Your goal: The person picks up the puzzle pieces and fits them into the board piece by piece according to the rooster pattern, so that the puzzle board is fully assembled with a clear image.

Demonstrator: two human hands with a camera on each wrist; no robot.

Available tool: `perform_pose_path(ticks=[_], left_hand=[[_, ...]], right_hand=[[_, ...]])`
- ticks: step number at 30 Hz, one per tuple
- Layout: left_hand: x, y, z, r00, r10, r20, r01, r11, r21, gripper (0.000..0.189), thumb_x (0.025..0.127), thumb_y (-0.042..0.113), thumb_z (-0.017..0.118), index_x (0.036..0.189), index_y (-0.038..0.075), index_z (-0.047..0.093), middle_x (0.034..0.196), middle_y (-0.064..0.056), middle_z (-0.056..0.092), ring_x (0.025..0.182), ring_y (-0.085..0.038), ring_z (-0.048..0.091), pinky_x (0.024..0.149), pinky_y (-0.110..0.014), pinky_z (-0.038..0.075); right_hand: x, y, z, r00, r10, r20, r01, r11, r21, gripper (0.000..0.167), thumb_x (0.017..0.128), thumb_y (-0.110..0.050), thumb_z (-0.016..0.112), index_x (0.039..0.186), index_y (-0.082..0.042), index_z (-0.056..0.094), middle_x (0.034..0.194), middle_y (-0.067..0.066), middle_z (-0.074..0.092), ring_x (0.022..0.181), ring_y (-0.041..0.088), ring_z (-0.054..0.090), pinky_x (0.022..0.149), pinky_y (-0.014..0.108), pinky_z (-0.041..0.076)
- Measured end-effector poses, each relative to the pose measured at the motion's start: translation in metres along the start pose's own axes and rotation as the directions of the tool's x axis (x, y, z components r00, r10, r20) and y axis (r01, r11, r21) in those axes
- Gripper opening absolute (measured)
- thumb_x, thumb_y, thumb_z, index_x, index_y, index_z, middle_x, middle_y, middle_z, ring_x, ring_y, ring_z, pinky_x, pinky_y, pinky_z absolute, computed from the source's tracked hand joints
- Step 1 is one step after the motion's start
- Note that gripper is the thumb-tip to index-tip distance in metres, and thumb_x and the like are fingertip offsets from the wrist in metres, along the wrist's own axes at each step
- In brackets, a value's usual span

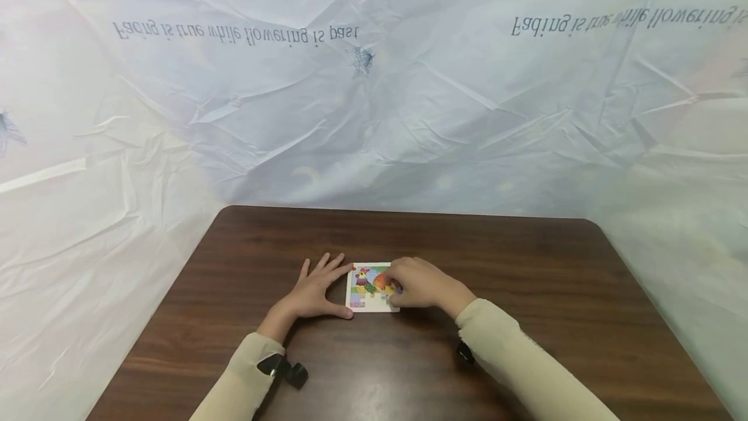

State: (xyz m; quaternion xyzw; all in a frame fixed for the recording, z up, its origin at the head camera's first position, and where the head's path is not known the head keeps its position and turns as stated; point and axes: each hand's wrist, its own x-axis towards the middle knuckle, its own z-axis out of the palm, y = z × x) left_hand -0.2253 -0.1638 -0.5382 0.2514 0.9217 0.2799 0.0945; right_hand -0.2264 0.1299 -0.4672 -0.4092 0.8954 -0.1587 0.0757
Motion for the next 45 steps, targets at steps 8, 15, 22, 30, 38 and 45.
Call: perform_pose_path(ticks=[8, 15, 22, 30, 38, 45], left_hand=[[0.000, 0.001, 0.001, 1.000, -0.003, -0.001, 0.003, 1.000, -0.015, 0.104, 0.079, 0.061, 0.088, 0.165, 0.028, 0.040, 0.176, -0.004, 0.019, 0.163, -0.036, 0.001, 0.122, -0.068, -0.013], [0.000, -0.002, 0.002, 1.000, -0.002, -0.006, 0.002, 1.000, -0.014, 0.106, 0.079, 0.061, 0.088, 0.166, 0.025, 0.039, 0.176, -0.006, 0.020, 0.163, -0.037, 0.001, 0.122, -0.069, -0.012], [0.000, -0.003, 0.002, 1.000, 0.004, -0.002, -0.004, 1.000, -0.015, 0.105, 0.080, 0.062, 0.087, 0.166, 0.025, 0.039, 0.176, -0.007, 0.019, 0.163, -0.037, 0.002, 0.122, -0.070, -0.011], [-0.001, -0.002, 0.001, 1.000, -0.003, 0.005, 0.003, 1.000, -0.015, 0.104, 0.080, 0.062, 0.087, 0.166, 0.028, 0.039, 0.176, -0.005, 0.019, 0.163, -0.036, 0.001, 0.122, -0.069, -0.013], [-0.001, 0.000, -0.001, 1.000, -0.005, 0.006, 0.005, 1.000, -0.020, 0.103, 0.080, 0.061, 0.088, 0.165, 0.028, 0.040, 0.176, -0.005, 0.020, 0.163, -0.036, 0.001, 0.122, -0.068, -0.013], [-0.002, 0.001, -0.001, 1.000, -0.009, 0.013, 0.009, 1.000, -0.011, 0.104, 0.080, 0.060, 0.087, 0.166, 0.027, 0.039, 0.176, -0.005, 0.019, 0.163, -0.036, 0.001, 0.122, -0.069, -0.013]], right_hand=[[0.012, -0.006, 0.004, 1.000, -0.026, 0.008, 0.025, 0.999, 0.039, 0.021, 0.094, -0.016, 0.079, 0.113, -0.008, 0.078, 0.103, -0.001, 0.069, 0.086, 0.013, 0.063, 0.078, 0.035, 0.056], [0.023, -0.008, 0.010, 0.999, -0.042, 0.019, 0.041, 0.999, 0.032, 0.014, 0.093, -0.016, 0.080, 0.106, -0.011, 0.076, 0.099, -0.003, 0.067, 0.079, 0.006, 0.055, 0.072, 0.029, 0.052], [0.028, -0.010, 0.015, 0.998, -0.051, 0.020, 0.051, 0.998, 0.039, 0.015, 0.093, -0.015, 0.080, 0.107, -0.009, 0.078, 0.099, -0.002, 0.069, 0.078, 0.005, 0.055, 0.072, 0.029, 0.052], [0.030, -0.012, 0.018, 0.998, -0.059, 0.027, 0.058, 0.998, 0.030, 0.016, 0.094, -0.015, 0.079, 0.109, -0.009, 0.079, 0.099, -0.001, 0.071, 0.082, 0.007, 0.059, 0.076, 0.032, 0.055], [0.031, -0.012, 0.022, 0.998, -0.069, 0.014, 0.069, 0.997, 0.026, 0.017, 0.090, -0.016, 0.082, 0.105, -0.008, 0.079, 0.094, -0.002, 0.070, 0.078, 0.007, 0.056, 0.073, 0.030, 0.052], [0.031, -0.011, 0.025, 0.997, -0.072, 0.022, 0.072, 0.997, 0.010, 0.019, 0.092, -0.019, 0.083, 0.108, -0.008, 0.081, 0.097, -0.002, 0.071, 0.084, 0.010, 0.059, 0.078, 0.032, 0.054]])
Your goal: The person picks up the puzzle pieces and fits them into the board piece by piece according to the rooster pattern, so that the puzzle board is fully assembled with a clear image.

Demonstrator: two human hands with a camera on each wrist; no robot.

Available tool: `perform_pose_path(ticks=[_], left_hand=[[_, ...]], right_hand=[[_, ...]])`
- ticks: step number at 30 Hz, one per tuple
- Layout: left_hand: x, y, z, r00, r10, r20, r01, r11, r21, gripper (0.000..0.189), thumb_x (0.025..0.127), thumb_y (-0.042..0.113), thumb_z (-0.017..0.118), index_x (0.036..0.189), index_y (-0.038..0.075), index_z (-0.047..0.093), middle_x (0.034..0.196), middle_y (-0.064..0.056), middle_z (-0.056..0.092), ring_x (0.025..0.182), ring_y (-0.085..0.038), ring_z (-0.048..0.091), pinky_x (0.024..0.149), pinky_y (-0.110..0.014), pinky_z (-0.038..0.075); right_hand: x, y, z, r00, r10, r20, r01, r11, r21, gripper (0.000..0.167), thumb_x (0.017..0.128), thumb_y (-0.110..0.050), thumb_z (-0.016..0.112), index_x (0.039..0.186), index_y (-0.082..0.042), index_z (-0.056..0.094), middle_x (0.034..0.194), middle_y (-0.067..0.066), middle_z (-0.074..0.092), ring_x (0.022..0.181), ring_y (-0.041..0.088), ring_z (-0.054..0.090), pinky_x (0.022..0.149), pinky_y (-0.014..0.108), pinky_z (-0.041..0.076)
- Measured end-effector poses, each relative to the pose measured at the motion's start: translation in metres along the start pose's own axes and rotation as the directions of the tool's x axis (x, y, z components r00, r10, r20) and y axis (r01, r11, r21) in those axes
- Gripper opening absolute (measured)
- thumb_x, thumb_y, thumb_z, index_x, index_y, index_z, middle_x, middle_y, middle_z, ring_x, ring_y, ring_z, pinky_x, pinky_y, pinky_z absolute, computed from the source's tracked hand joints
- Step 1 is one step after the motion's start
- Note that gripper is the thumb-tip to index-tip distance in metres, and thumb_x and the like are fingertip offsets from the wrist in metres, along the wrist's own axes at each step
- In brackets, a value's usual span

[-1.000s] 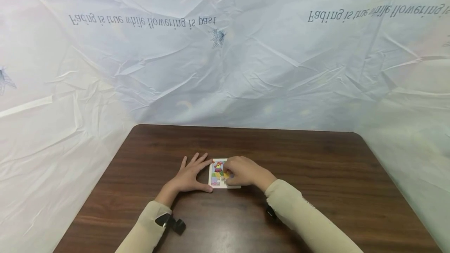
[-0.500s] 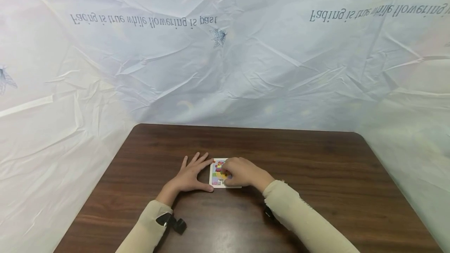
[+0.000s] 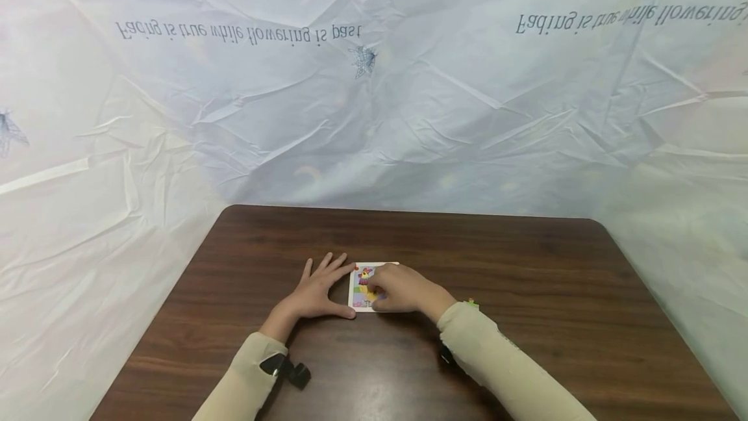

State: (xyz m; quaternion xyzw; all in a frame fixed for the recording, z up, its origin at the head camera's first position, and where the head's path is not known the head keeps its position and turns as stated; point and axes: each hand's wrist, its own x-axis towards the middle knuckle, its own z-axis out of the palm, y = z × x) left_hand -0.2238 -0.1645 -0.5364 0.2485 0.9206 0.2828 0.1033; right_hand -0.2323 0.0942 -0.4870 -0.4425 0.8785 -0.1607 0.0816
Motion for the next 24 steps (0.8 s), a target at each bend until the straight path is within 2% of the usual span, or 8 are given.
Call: perform_pose_path(ticks=[8, 13, 18, 24], left_hand=[[0.0008, 0.0002, -0.0002, 1.000, 0.000, 0.002, 0.000, 1.000, 0.005, 0.104, 0.080, 0.060, 0.087, 0.166, 0.027, 0.039, 0.176, -0.006, 0.019, 0.163, -0.037, 0.001, 0.122, -0.069, -0.012], [0.0002, -0.0001, -0.0004, 1.000, 0.001, 0.000, -0.001, 1.000, 0.002, 0.104, 0.080, 0.060, 0.088, 0.166, 0.027, 0.039, 0.176, -0.006, 0.019, 0.163, -0.037, 0.002, 0.122, -0.070, -0.012], [0.0001, 0.0001, -0.0006, 1.000, 0.000, 0.000, 0.000, 1.000, 0.011, 0.104, 0.080, 0.061, 0.087, 0.165, 0.027, 0.040, 0.176, -0.006, 0.020, 0.163, -0.037, 0.002, 0.122, -0.070, -0.011], [-0.0003, 0.0006, -0.0007, 1.000, -0.007, 0.004, 0.007, 1.000, 0.010, 0.103, 0.080, 0.061, 0.087, 0.165, 0.028, 0.040, 0.176, -0.005, 0.020, 0.163, -0.037, 0.002, 0.122, -0.069, -0.011]], right_hand=[[-0.0022, 0.0016, 0.0035, 1.000, 0.012, -0.017, -0.012, 1.000, 0.010, 0.023, 0.093, -0.022, 0.084, 0.112, -0.009, 0.081, 0.104, -0.001, 0.074, 0.095, 0.014, 0.065, 0.090, 0.039, 0.056], [-0.0024, 0.0005, 0.0028, 1.000, 0.001, -0.022, -0.001, 0.999, 0.037, 0.022, 0.095, -0.021, 0.082, 0.112, -0.008, 0.081, 0.104, 0.001, 0.074, 0.094, 0.015, 0.066, 0.090, 0.040, 0.056], [-0.0028, -0.0002, 0.0023, 0.999, -0.022, -0.035, 0.022, 1.000, 0.021, 0.019, 0.095, -0.019, 0.082, 0.110, -0.007, 0.081, 0.101, 0.000, 0.074, 0.091, 0.014, 0.065, 0.088, 0.040, 0.055], [-0.0021, 0.0002, 0.0033, 0.999, -0.007, -0.032, 0.009, 0.999, 0.047, 0.016, 0.094, -0.018, 0.082, 0.107, -0.008, 0.082, 0.099, -0.001, 0.074, 0.090, 0.012, 0.065, 0.088, 0.039, 0.055]])
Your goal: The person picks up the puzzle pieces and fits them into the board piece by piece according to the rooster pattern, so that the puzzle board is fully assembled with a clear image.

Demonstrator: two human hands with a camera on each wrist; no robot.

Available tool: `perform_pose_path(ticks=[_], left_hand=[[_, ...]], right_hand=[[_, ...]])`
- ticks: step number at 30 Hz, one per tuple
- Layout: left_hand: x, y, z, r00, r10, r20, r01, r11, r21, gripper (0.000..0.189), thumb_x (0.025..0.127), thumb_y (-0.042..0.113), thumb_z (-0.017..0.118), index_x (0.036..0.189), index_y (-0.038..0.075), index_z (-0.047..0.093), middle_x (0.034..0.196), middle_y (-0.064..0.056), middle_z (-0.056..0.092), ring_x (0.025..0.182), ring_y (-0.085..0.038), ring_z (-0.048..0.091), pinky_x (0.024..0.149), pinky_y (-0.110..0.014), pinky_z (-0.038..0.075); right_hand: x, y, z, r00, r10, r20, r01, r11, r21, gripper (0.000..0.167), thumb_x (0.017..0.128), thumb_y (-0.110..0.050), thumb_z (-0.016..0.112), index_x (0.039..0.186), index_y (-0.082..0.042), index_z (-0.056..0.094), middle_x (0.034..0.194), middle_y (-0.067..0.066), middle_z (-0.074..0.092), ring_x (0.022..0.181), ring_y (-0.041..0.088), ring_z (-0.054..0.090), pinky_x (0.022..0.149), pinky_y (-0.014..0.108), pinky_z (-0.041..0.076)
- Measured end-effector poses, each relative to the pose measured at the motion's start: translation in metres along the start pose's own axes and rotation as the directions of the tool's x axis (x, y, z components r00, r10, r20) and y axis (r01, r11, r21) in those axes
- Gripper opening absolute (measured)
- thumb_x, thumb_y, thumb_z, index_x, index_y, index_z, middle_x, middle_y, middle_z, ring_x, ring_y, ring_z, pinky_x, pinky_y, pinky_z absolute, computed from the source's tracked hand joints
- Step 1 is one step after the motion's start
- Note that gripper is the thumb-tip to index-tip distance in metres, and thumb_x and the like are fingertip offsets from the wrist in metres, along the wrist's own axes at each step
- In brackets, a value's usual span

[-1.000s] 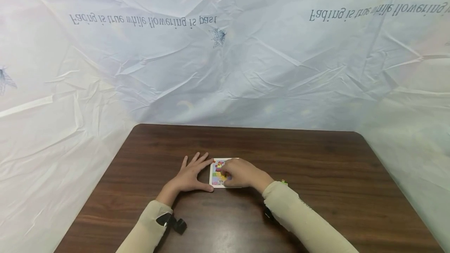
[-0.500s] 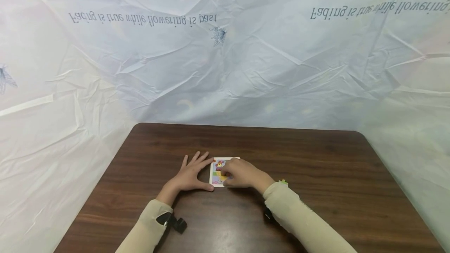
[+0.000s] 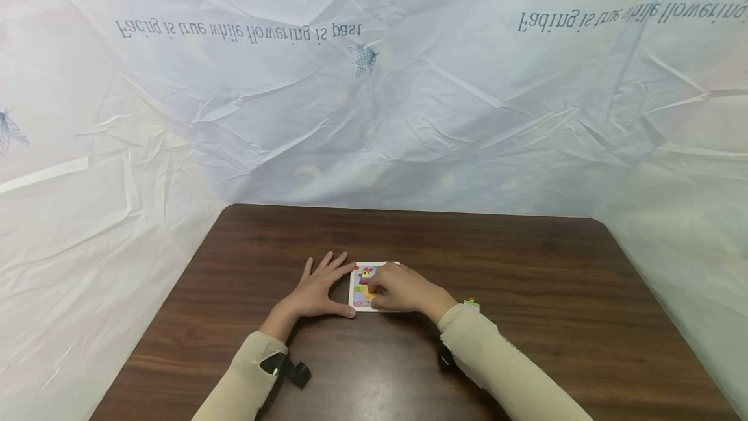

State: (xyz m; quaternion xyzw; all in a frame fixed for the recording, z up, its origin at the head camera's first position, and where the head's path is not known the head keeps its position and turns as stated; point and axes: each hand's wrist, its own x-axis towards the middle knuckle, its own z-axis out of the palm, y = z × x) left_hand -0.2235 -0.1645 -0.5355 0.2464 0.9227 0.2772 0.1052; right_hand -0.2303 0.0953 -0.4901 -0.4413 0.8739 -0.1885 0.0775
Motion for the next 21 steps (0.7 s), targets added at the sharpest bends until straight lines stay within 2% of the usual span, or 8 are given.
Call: perform_pose_path(ticks=[7, 14, 21], left_hand=[[0.0008, 0.0002, 0.0003, 1.000, 0.004, 0.001, -0.004, 1.000, -0.006, 0.103, 0.080, 0.061, 0.087, 0.166, 0.027, 0.039, 0.176, -0.005, 0.020, 0.163, -0.037, 0.002, 0.122, -0.069, -0.012], [0.0020, -0.0013, 0.0002, 1.000, 0.007, -0.009, -0.007, 1.000, 0.002, 0.104, 0.079, 0.062, 0.087, 0.165, 0.028, 0.040, 0.176, -0.004, 0.020, 0.163, -0.036, 0.002, 0.123, -0.069, -0.010], [0.0021, -0.0018, 0.0003, 1.000, 0.005, -0.004, -0.005, 1.000, 0.005, 0.104, 0.079, 0.063, 0.087, 0.165, 0.028, 0.039, 0.176, -0.004, 0.020, 0.163, -0.036, 0.002, 0.123, -0.069, -0.011]], right_hand=[[0.0012, 0.0006, 0.0020, 1.000, 0.011, -0.007, -0.011, 1.000, 0.020, 0.009, 0.093, -0.015, 0.082, 0.100, -0.010, 0.081, 0.093, -0.003, 0.072, 0.085, 0.011, 0.062, 0.083, 0.035, 0.056], [0.0016, -0.0052, 0.0016, 0.999, 0.035, -0.010, -0.035, 0.998, -0.059, 0.008, 0.095, -0.018, 0.080, 0.099, -0.011, 0.082, 0.091, -0.005, 0.069, 0.082, 0.009, 0.057, 0.077, 0.033, 0.053], [0.0017, -0.0061, 0.0035, 1.000, 0.010, -0.025, -0.012, 0.994, -0.111, 0.006, 0.096, -0.017, 0.080, 0.095, -0.013, 0.084, 0.088, -0.004, 0.070, 0.082, 0.010, 0.061, 0.075, 0.032, 0.056]])
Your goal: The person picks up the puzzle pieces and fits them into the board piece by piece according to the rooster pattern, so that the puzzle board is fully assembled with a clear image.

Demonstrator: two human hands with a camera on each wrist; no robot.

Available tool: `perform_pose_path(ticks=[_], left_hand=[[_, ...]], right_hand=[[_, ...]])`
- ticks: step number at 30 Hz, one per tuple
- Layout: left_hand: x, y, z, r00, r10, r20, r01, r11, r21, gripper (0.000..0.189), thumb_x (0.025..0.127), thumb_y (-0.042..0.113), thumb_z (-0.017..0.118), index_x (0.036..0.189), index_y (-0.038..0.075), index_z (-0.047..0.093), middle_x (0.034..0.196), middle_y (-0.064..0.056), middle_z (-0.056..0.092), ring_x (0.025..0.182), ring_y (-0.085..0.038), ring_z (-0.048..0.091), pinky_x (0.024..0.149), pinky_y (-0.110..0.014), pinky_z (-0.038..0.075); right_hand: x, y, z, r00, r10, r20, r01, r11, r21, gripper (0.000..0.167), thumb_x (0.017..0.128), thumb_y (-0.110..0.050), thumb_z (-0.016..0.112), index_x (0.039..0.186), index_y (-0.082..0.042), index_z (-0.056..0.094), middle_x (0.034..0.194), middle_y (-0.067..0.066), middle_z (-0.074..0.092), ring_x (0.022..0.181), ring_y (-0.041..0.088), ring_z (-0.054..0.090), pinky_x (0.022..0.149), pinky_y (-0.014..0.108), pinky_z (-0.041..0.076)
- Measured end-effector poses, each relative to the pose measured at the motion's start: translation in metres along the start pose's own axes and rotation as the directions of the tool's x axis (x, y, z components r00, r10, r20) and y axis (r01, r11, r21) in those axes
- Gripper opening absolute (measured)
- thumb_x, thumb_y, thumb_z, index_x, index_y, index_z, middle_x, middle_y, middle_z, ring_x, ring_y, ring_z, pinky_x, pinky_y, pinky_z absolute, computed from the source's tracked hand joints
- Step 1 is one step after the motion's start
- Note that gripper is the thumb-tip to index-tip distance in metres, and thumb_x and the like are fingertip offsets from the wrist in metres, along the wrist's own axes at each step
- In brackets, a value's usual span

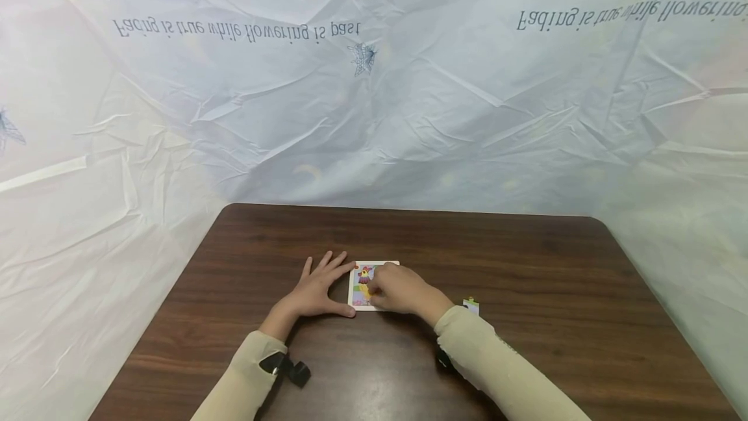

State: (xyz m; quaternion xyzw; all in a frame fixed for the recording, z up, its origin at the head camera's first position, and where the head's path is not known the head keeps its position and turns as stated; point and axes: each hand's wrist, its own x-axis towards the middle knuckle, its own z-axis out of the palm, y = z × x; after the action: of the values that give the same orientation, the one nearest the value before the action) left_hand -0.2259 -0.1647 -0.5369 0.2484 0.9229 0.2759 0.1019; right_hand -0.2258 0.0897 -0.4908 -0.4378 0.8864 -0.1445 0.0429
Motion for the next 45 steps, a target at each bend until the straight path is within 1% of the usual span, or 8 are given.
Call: perform_pose_path(ticks=[4, 11, 19, 24, 30, 35, 37, 45], left_hand=[[0.000, 0.000, 0.000, 1.000, 0.000, -0.002, 0.000, 1.000, -0.001, 0.104, 0.079, 0.062, 0.087, 0.165, 0.029, 0.040, 0.176, -0.004, 0.020, 0.163, -0.036, 0.002, 0.123, -0.069, -0.011], [0.001, -0.002, 0.001, 1.000, 0.003, 0.001, -0.003, 1.000, 0.001, 0.104, 0.079, 0.063, 0.087, 0.165, 0.029, 0.039, 0.176, -0.004, 0.020, 0.163, -0.036, 0.002, 0.123, -0.069, -0.010], [0.000, -0.002, 0.000, 1.000, 0.003, 0.000, -0.003, 1.000, 0.000, 0.104, 0.079, 0.063, 0.086, 0.165, 0.029, 0.039, 0.176, -0.004, 0.019, 0.163, -0.036, 0.001, 0.123, -0.069, -0.011], [0.000, -0.001, 0.000, 1.000, -0.001, 0.003, 0.001, 1.000, 0.004, 0.104, 0.079, 0.063, 0.087, 0.166, 0.029, 0.039, 0.176, -0.004, 0.019, 0.163, -0.035, 0.001, 0.123, -0.069, -0.011], [0.001, -0.001, 0.000, 1.000, 0.002, 0.002, -0.002, 1.000, 0.002, 0.104, 0.080, 0.063, 0.087, 0.165, 0.029, 0.039, 0.176, -0.004, 0.019, 0.163, -0.036, 0.002, 0.123, -0.069, -0.011], [0.000, -0.002, -0.001, 1.000, -0.005, 0.003, 0.005, 1.000, 0.003, 0.103, 0.080, 0.063, 0.087, 0.165, 0.030, 0.039, 0.176, -0.004, 0.019, 0.163, -0.036, 0.001, 0.123, -0.069, -0.012], [0.000, -0.002, -0.001, 1.000, -0.005, 0.004, 0.005, 1.000, 0.004, 0.103, 0.080, 0.062, 0.087, 0.165, 0.030, 0.039, 0.176, -0.004, 0.019, 0.163, -0.035, 0.001, 0.123, -0.069, -0.012], [0.000, -0.001, 0.000, 1.000, 0.006, 0.001, -0.006, 1.000, -0.002, 0.104, 0.080, 0.062, 0.087, 0.166, 0.029, 0.039, 0.176, -0.004, 0.018, 0.163, -0.036, 0.001, 0.123, -0.069, -0.012]], right_hand=[[0.000, 0.001, 0.001, 1.000, 0.002, -0.008, -0.002, 1.000, 0.005, 0.006, 0.096, -0.016, 0.080, 0.095, -0.013, 0.085, 0.089, -0.004, 0.071, 0.083, 0.010, 0.062, 0.076, 0.033, 0.057], [-0.001, 0.004, 0.000, 1.000, 0.025, -0.007, -0.025, 0.999, 0.042, 0.009, 0.097, -0.013, 0.078, 0.103, -0.012, 0.084, 0.101, -0.002, 0.075, 0.096, 0.014, 0.068, 0.084, 0.037, 0.059], [0.000, 0.005, 0.001, 0.999, 0.031, 0.007, -0.032, 0.999, 0.030, 0.008, 0.095, -0.014, 0.080, 0.099, -0.016, 0.086, 0.088, -0.008, 0.067, 0.083, 0.008, 0.059, 0.075, 0.030, 0.055], [-0.005, 0.010, -0.001, 1.000, 0.026, -0.016, -0.025, 0.998, 0.063, 0.010, 0.098, -0.011, 0.076, 0.102, -0.014, 0.085, 0.096, -0.004, 0.072, 0.088, 0.009, 0.064, 0.079, 0.032, 0.057], [-0.016, 0.019, -0.009, 0.998, 0.043, -0.035, -0.040, 0.996, 0.075, 0.015, 0.101, -0.010, 0.072, 0.113, -0.011, 0.082, 0.105, -0.001, 0.072, 0.093, 0.013, 0.067, 0.079, 0.034, 0.058], [-0.022, 0.023, -0.016, 0.997, 0.068, -0.026, -0.065, 0.994, 0.088, 0.015, 0.102, -0.012, 0.071, 0.113, -0.013, 0.082, 0.099, -0.006, 0.068, 0.081, 0.009, 0.059, 0.071, 0.030, 0.053], [-0.026, 0.025, -0.018, 0.996, 0.085, -0.025, -0.082, 0.993, 0.087, 0.015, 0.102, -0.013, 0.071, 0.113, -0.014, 0.082, 0.097, -0.008, 0.066, 0.080, 0.007, 0.056, 0.071, 0.030, 0.051], [-0.048, 0.040, -0.029, 0.988, 0.146, -0.048, -0.143, 0.988, 0.057, 0.018, 0.102, -0.015, 0.072, 0.119, -0.011, 0.079, 0.111, -0.002, 0.070, 0.103, 0.019, 0.067, 0.087, 0.044, 0.058]])
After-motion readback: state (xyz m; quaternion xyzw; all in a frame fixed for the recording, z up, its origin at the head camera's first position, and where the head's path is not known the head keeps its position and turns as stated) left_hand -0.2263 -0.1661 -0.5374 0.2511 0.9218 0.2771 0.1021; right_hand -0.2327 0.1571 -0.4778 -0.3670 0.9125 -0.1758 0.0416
